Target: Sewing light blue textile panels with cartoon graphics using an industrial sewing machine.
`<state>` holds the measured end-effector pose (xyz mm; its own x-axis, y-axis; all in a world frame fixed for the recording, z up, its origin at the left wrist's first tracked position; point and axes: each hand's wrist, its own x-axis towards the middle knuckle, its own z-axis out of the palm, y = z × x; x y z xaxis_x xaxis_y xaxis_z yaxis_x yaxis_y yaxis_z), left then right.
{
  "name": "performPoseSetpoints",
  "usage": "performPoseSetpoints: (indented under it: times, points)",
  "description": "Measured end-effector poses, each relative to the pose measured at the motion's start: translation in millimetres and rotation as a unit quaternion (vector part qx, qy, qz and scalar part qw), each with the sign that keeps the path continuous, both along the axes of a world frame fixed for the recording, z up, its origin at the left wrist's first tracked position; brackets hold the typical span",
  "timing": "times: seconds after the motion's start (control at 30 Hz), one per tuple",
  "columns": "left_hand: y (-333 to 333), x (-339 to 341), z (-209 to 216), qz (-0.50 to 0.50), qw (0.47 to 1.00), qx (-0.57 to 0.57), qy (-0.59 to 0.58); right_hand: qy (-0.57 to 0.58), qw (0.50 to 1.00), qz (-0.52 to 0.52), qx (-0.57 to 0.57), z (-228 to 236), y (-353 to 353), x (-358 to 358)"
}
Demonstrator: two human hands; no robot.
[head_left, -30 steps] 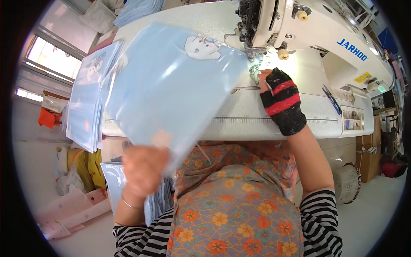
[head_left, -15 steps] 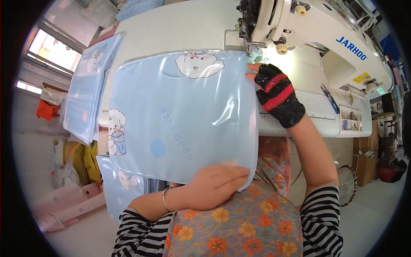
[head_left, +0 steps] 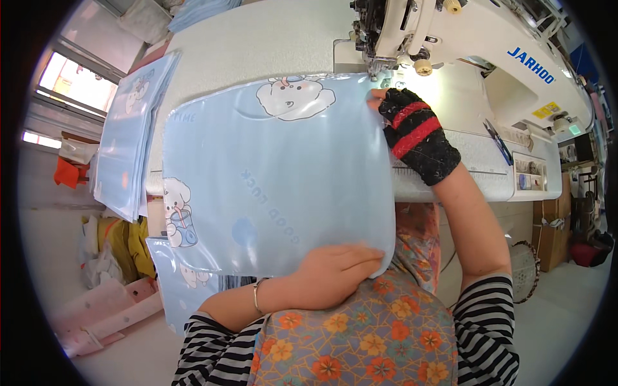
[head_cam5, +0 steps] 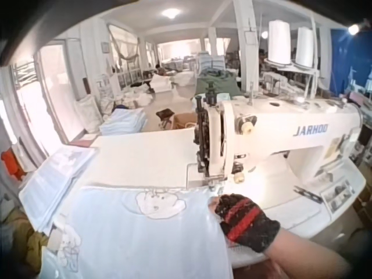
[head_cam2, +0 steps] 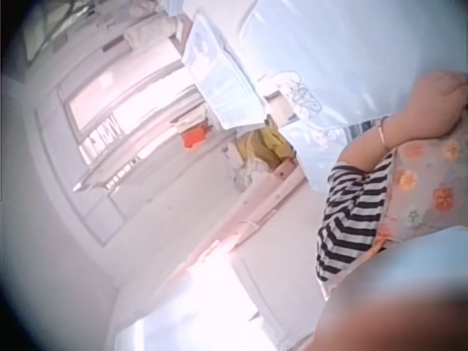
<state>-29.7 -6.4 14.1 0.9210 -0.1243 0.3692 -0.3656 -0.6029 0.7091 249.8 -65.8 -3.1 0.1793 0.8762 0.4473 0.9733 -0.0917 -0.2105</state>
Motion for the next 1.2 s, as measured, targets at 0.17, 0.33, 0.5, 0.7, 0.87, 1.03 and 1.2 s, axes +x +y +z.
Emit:
performPoseSetpoints:
  times: [0.17,0.33,0.5,0.7,0.87,1.03,1.2]
  points:
    - [-7,9,-5,0.018,0.995,0.100,0.000,0.015,1.000,0.004,0.013,-7,-2,0]
    - [-4,17,-10,0.048,0.992,0.119,-0.019,0.047,0.999,-0.006,0.001,-7,-4,-2]
    - [-2,31,-3,0.096,0.982,0.154,-0.054,0.104,0.995,0.000,-0.005,-4,-5,-4]
    - [14,56,-5,0.138,0.971,0.187,-0.057,0.130,0.991,-0.014,-0.011,-8,-6,-6]
    - [28,83,-12,0.183,0.960,0.196,-0.086,0.090,0.996,0.009,0.012,-7,-9,-6]
    - [51,103,-11,0.201,0.946,0.237,-0.092,0.094,0.996,0.004,0.001,-7,-10,-8]
    - [80,131,-15,0.207,0.939,0.251,-0.116,0.078,0.997,-0.003,-0.010,-6,-7,-10]
